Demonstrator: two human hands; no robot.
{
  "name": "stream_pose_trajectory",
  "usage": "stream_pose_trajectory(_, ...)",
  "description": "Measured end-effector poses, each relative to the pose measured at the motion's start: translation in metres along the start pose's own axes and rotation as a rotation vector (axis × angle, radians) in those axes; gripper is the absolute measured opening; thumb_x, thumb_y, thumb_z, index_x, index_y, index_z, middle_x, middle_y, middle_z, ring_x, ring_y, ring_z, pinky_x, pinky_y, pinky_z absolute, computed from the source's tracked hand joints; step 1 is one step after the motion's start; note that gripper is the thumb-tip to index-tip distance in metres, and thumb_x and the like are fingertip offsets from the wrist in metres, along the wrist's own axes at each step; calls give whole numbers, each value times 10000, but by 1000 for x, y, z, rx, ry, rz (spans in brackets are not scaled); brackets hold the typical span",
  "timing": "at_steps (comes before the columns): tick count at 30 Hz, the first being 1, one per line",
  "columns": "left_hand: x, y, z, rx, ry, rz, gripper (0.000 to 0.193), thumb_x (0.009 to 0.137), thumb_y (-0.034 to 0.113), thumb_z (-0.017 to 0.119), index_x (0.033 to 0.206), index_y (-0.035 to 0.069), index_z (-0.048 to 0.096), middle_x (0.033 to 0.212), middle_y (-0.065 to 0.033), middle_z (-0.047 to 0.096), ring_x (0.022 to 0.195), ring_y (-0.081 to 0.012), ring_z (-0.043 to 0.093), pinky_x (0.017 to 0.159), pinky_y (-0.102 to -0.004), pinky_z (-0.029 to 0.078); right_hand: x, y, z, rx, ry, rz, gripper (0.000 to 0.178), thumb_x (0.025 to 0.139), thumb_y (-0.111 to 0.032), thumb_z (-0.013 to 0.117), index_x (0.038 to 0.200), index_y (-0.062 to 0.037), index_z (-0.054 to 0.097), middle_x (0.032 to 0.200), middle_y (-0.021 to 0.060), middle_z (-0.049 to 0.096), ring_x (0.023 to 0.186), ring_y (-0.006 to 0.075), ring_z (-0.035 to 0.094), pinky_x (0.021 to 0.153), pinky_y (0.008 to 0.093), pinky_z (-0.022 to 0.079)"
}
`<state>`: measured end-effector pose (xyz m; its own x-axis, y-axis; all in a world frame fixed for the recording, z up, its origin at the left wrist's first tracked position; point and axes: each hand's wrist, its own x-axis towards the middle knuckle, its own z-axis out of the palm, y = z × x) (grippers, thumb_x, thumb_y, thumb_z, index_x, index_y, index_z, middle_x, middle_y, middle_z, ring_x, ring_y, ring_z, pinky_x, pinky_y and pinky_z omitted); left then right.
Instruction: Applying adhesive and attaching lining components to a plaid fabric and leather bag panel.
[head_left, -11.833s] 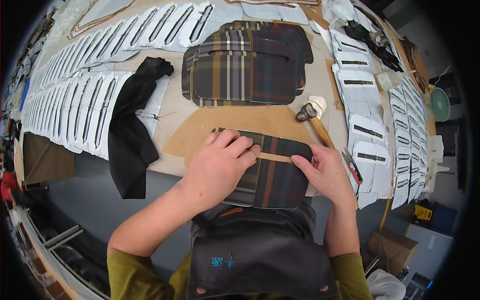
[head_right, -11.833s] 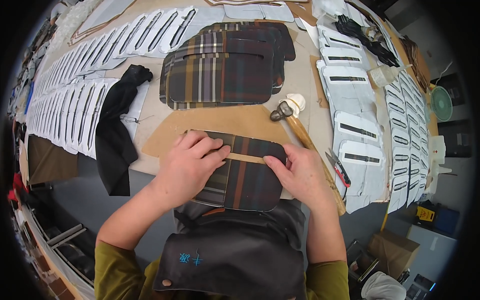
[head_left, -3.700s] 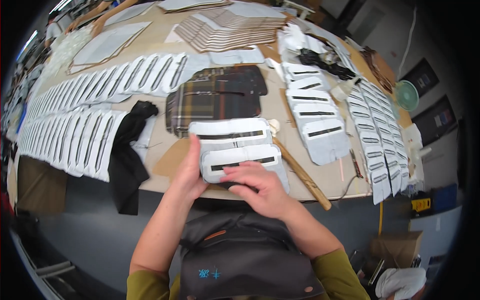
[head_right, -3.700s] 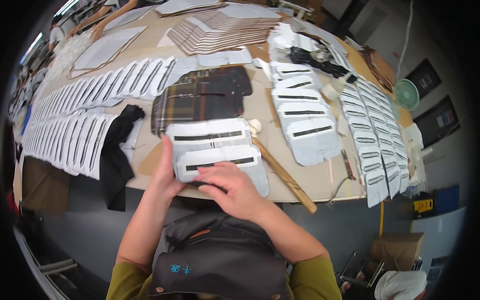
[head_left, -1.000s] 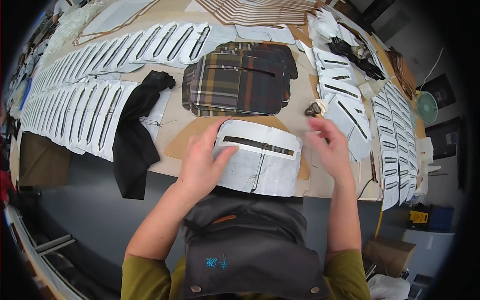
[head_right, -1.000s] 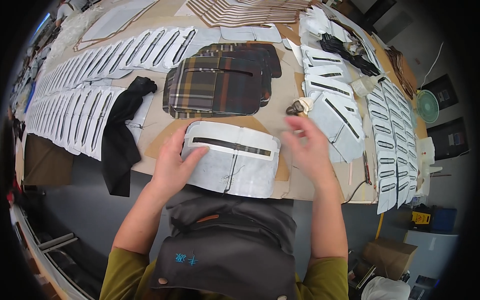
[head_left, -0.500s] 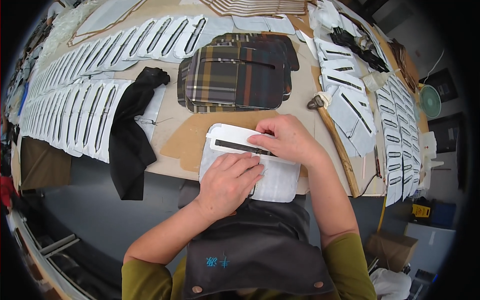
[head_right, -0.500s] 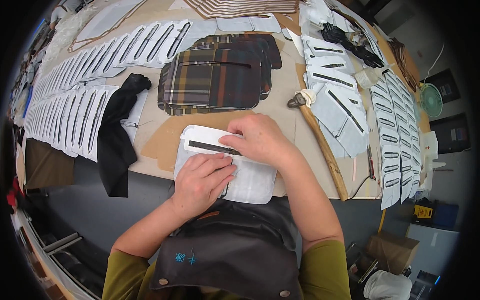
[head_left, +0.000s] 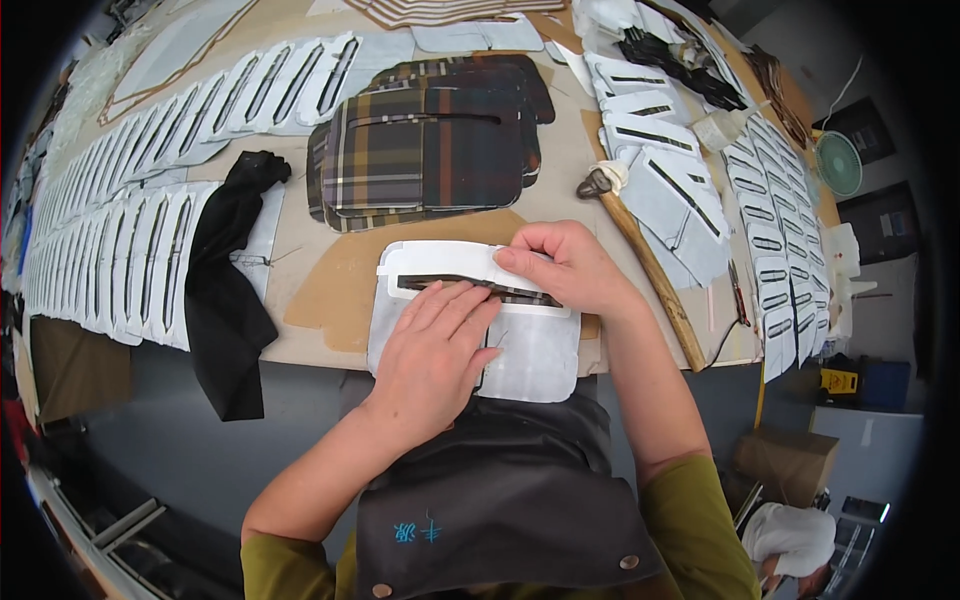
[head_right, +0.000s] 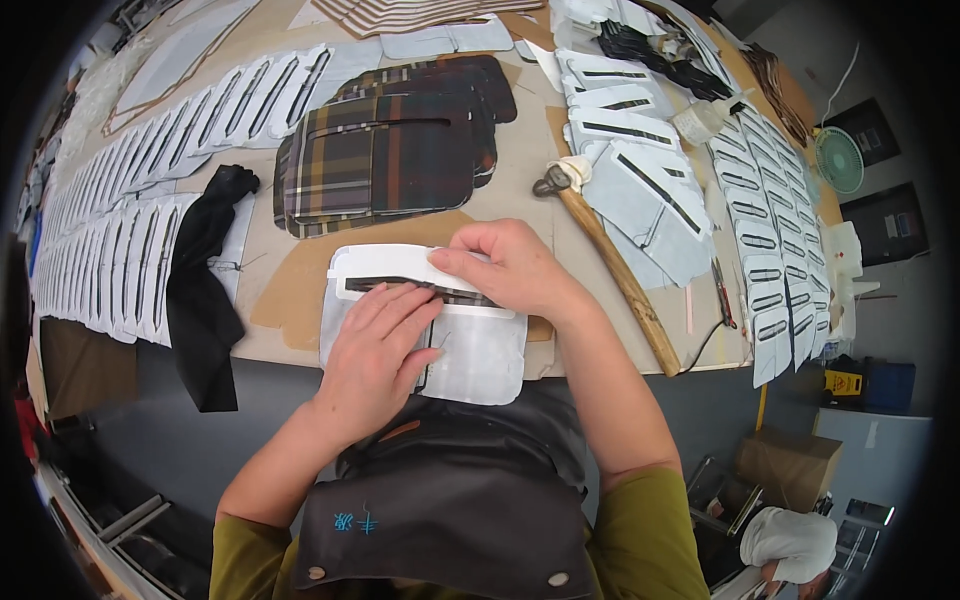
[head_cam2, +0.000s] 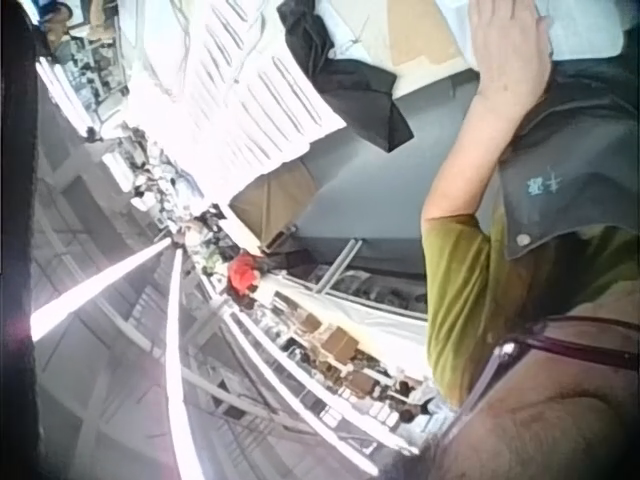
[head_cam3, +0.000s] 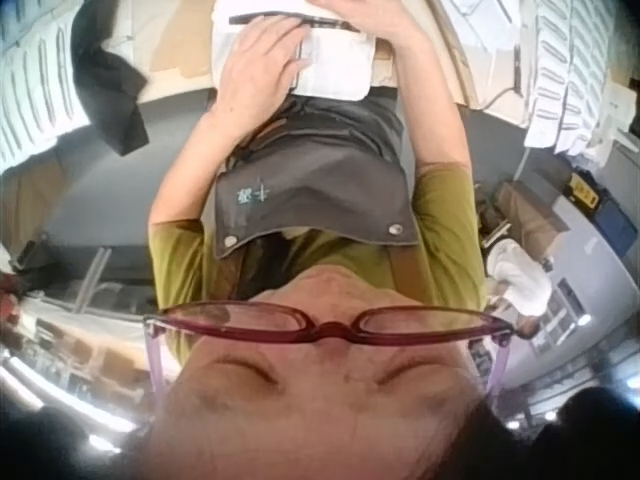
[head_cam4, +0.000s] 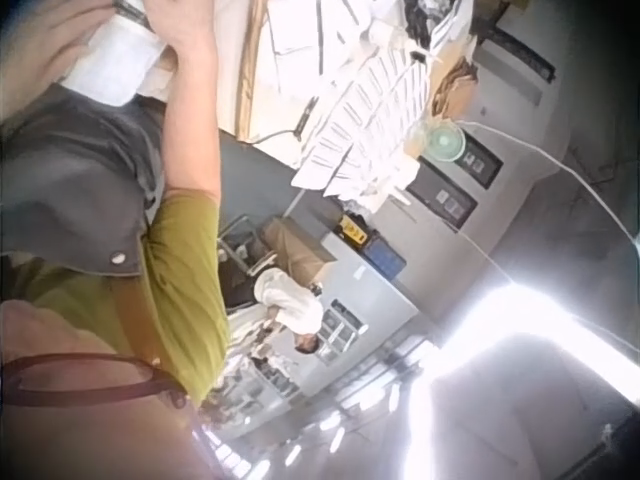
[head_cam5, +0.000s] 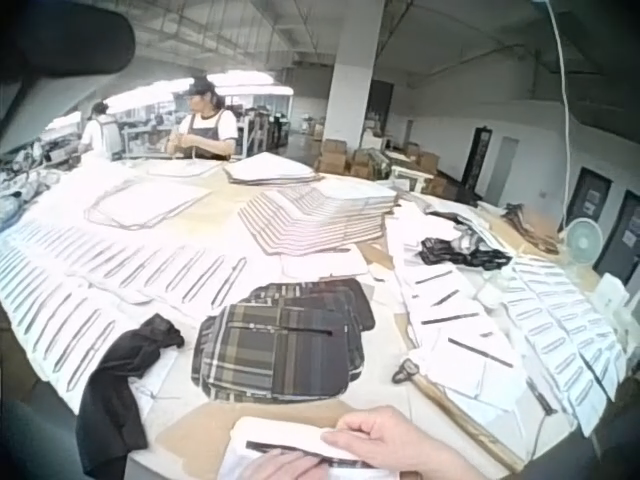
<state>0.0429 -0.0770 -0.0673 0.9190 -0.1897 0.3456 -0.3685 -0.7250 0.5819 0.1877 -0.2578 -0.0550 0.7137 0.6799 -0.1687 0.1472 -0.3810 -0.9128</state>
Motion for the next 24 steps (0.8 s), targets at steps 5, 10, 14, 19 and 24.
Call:
stream_pose_trajectory(5, 30, 3, 11, -9, 110, 20, 345, 844, 223, 789, 1084, 2, 674, 1026, -118, 620, 1016, -337, 561, 953, -471, 412, -1, -1, 16, 203, 100, 65, 295, 1009, -253, 693, 823, -25, 693, 700, -79, 572, 650, 18, 455, 546, 238, 372)
stream_pose_trajectory(10, 30, 4, 18, 18, 126, -73, 227, 782, 208, 836, 933, 70, 738, 917, -49, 605, 944, -283, 553, 929, -432, 378, 0, 6, 20, 148, 147, -12, 299, 1003, -255, 700, 824, -15, 695, 672, -63, 568, 640, 24, 461, 542, 251, 382)
stream_pose_trajectory(14, 24, 3, 17, 30, 118, 96, 153, 722, 155, 853, 844, 162, 761, 821, 27, 584, 871, -232, 550, 907, -414, 357, 4, 11, 27, -176, 308, -101, 272, 964, -238, 732, 832, -2, 706, 618, -13, 587, 582, 62, 461, 528, 277, 390)
stream_pose_trajectory(19, 21, -5, 18, 36, 114, 84, 198, 724, 155, 855, 873, 139, 725, 874, 4, 617, 897, -248, 563, 916, -423, 363, 2, 11, 12, -296, 278, -20, 175, 918, -190, 759, 874, -24, 728, 669, 11, 619, 589, 93, 508, 544, 283, 411)
stream_pose_trajectory(24, 19, -6, 21, 42, 138, 68, 242, 717, 158, 864, 890, 119, 699, 916, -14, 634, 927, -258, 575, 929, -422, 366, -18, -17, -25, -171, 8, -200, 196, 820, -171, 742, 1001, -95, 735, 876, 59, 673, 733, 265, 619, 654, 353, 495)
